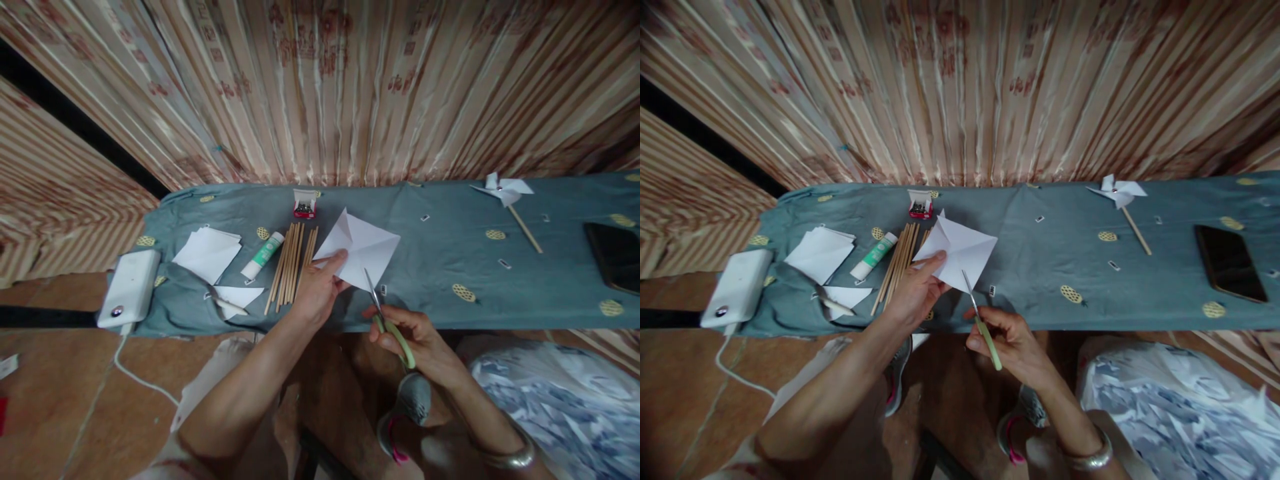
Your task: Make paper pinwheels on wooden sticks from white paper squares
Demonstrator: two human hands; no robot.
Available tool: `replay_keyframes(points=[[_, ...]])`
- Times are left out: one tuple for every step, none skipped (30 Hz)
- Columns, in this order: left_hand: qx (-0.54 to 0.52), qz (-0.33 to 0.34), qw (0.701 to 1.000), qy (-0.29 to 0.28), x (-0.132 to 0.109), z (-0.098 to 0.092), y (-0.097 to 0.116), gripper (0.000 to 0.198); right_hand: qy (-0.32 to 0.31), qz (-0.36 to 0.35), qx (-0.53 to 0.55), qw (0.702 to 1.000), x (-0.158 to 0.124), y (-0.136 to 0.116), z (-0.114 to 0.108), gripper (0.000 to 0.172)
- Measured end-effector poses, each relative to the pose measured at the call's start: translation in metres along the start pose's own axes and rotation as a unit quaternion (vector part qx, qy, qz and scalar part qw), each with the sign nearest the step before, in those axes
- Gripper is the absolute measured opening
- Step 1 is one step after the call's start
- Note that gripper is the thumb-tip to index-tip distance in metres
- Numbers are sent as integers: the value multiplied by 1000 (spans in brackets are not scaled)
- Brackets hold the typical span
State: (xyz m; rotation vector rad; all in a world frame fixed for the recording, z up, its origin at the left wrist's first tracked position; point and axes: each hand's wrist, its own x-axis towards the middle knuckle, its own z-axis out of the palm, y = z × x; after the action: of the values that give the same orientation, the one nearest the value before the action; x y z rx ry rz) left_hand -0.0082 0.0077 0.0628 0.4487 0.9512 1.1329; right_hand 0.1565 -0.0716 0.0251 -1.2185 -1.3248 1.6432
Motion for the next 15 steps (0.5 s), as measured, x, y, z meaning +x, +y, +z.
replay_keyframes(points=[[-1,0,1000,1,0,0,0,20,2,1,3,1000,0,0,0,41],[-2,0,1000,2,0,0,0,20,3,4,6,1000,0,0,1,40],[-6,1,1000,0,0,0,0,21,6,7,8,1000,0,0,1,39],[-9,2,1000,-2,1,-1,0,22,9,10,11,1000,1,0,2,39],[-13,3,1000,-5,1,-1,0,23,12,12,13,1000,1,0,2,39],[-16,4,1000,-7,1,-1,-1,24,16,13,14,1000,1,-1,3,39],[-18,5,1000,-8,1,-2,-1,25,21,15,15,1000,1,-1,3,40],[-19,6,1000,-8,1,-2,-1,25,24,16,15,999,1,-2,3,39],[-19,7,1000,-8,1,-2,-2,25,27,18,12,999,1,-3,3,39],[-19,9,1000,-8,1,-2,-2,25,30,19,9,999,1,-3,3,39],[-19,10,1000,-9,1,-2,-2,25,34,19,5,999,1,-4,3,39],[-20,12,1000,-12,1,-2,-2,25,38,18,0,999,2,-5,4,39],[-23,14,1000,-14,1,-2,-1,26,43,17,-4,999,2,-5,4,39],[-27,16,999,-17,1,-2,-1,26,47,16,-5,999,2,-6,4,39],[-31,18,999,-19,1,-2,-1,26,51,16,-5,999,3,-7,4,39]])
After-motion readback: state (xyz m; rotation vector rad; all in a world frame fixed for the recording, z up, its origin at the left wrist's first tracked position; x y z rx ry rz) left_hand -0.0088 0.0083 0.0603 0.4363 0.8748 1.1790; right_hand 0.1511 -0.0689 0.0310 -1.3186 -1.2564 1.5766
